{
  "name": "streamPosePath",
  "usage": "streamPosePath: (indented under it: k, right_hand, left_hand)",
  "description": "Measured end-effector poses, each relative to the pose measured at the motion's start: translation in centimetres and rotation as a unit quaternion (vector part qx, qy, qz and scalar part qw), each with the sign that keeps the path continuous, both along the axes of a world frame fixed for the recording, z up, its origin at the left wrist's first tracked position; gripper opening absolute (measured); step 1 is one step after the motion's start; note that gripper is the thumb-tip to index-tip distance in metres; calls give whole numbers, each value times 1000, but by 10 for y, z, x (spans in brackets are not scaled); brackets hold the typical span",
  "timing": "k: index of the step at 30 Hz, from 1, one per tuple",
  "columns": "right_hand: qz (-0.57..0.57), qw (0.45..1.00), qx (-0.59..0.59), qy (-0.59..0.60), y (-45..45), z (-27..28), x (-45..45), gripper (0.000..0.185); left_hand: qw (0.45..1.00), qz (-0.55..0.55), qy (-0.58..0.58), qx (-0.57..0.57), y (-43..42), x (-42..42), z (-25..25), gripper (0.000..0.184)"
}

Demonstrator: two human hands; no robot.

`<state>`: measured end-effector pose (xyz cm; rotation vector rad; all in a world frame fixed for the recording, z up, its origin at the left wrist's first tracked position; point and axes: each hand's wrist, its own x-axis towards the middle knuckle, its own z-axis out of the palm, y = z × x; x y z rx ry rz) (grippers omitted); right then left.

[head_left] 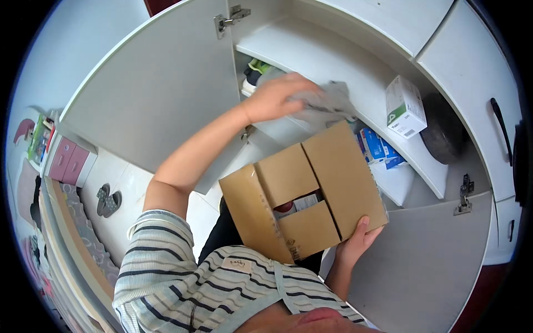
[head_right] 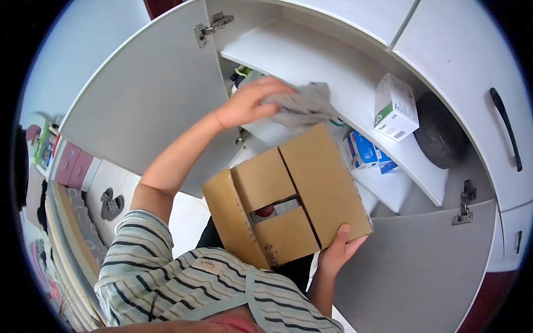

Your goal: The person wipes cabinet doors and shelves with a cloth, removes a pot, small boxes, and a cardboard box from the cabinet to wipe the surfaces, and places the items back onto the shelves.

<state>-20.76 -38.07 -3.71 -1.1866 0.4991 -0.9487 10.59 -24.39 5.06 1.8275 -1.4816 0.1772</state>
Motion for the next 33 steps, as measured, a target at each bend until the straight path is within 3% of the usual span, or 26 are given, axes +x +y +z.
streamPosePath:
  k: [1, 3, 5, 10, 12, 16, 18, 19, 20, 22, 23, 27, 33]
  right_hand:
    - [-5, 1000, -8, 3, -1, -2, -3, 43]
    - [-9, 1000, -20, 3, 1, -1, -7, 42]
    - [-25, 1000, -9, 0, 6, 5, -12, 43]
    - [-53, 998, 23, 5, 10, -2, -23, 42]
    - [-66, 997, 39, 18, 12, -4, -28, 42]
    - [-39, 998, 51, 9, 14, -11, -26, 37]
    - [-29, 996, 84, 9, 13, -16, -24, 34]
    - [-33, 995, 90, 20, 16, -16, -22, 34]
    - [-24, 994, 106, 15, 18, -14, -18, 35]
    - [-11, 993, 117, 2, 22, -11, -14, 35]
    - [-11, 991, 132, 5, 23, -9, -12, 36]
    - [-16, 983, 181, -4, 29, -1, -8, 38]
    - [-12, 989, 146, -34, 48, 61, -5, 39]
  left_hand:
    - [994, 70, 78, -42, 17, 1, -11, 36]
    - [979, 140, 127, -72, 47, 5, -35, 35]
    - [951, 153, 254, -84, 77, -6, -61, 35]
    - [914, 242, 318, -66, 141, -87, -76, 33]
    - [855, 309, 413, -59, 166, -117, -88, 28]
    - [820, 313, 480, 23, 204, -163, -123, 27]
    - [939, 243, 240, 26, 203, -178, -120, 28]
    - [946, 236, 212, 68, 201, -183, -115, 40]
    - [945, 236, 217, 73, 198, -188, -114, 40]
    - [904, 221, 351, 106, 188, -192, -112, 55]
    - [899, 222, 359, 120, 186, -193, -111, 70]
    - [904, 205, 360, 106, 188, -191, -107, 84]
    - [891, 174, 416, -56, 192, -191, -116, 92]
